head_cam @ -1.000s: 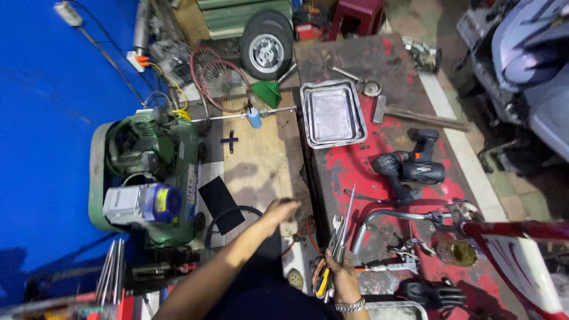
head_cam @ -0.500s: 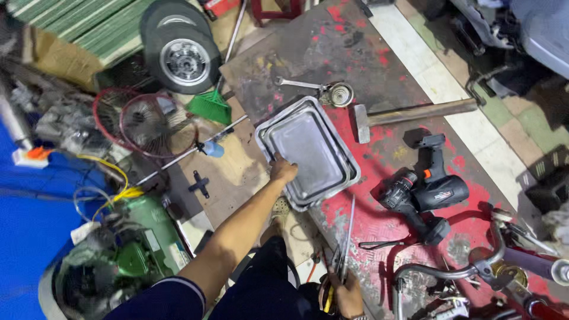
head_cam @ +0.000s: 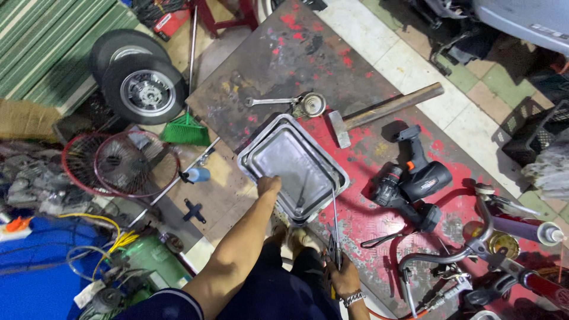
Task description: The person works on a red bicycle frame on a workbench, handling various components including wires, a metal assembly, and the frame itself. The person uses their hands to position and connect parts, moving between the frame and multiple trays of small components.
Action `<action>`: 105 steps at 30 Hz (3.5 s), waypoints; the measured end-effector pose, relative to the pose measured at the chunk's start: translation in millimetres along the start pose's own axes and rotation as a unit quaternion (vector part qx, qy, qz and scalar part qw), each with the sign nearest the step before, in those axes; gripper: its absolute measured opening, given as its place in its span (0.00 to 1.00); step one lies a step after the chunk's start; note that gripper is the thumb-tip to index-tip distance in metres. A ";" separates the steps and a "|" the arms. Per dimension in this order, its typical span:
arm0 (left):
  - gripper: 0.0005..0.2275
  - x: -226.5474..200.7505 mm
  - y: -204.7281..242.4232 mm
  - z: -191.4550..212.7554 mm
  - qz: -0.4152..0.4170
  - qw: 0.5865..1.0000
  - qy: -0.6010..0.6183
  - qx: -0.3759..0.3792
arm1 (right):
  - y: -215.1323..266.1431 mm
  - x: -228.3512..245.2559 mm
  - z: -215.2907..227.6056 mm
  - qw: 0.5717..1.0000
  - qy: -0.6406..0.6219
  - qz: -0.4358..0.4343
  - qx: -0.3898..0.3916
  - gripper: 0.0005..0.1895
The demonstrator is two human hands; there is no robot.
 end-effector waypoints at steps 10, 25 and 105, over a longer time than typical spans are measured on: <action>0.12 36.3 1.4 -25.6 0.278 0.850 0.446 -0.037 | -31.0 -4.2 2.4 0.997 0.014 0.073 -0.004 0.20; 0.28 29.5 -5.7 -17.9 0.183 0.943 0.276 0.034 | -46.4 -14.4 -16.1 0.999 -0.019 0.030 0.038 0.20; 0.16 -188.6 -61.5 15.4 -0.506 0.795 -0.237 0.238 | -127.1 80.1 -88.6 0.887 -0.156 -0.168 -0.400 0.22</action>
Point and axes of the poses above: each hand's wrist, its own y-axis away from the middle knuckle, its own z-axis out of the back of the hand, x = y × z, the point moved 10 cm from there along -y, towards the middle knuckle, and after that the axes turned 3 degrees about -x, right-handed, at the moved point
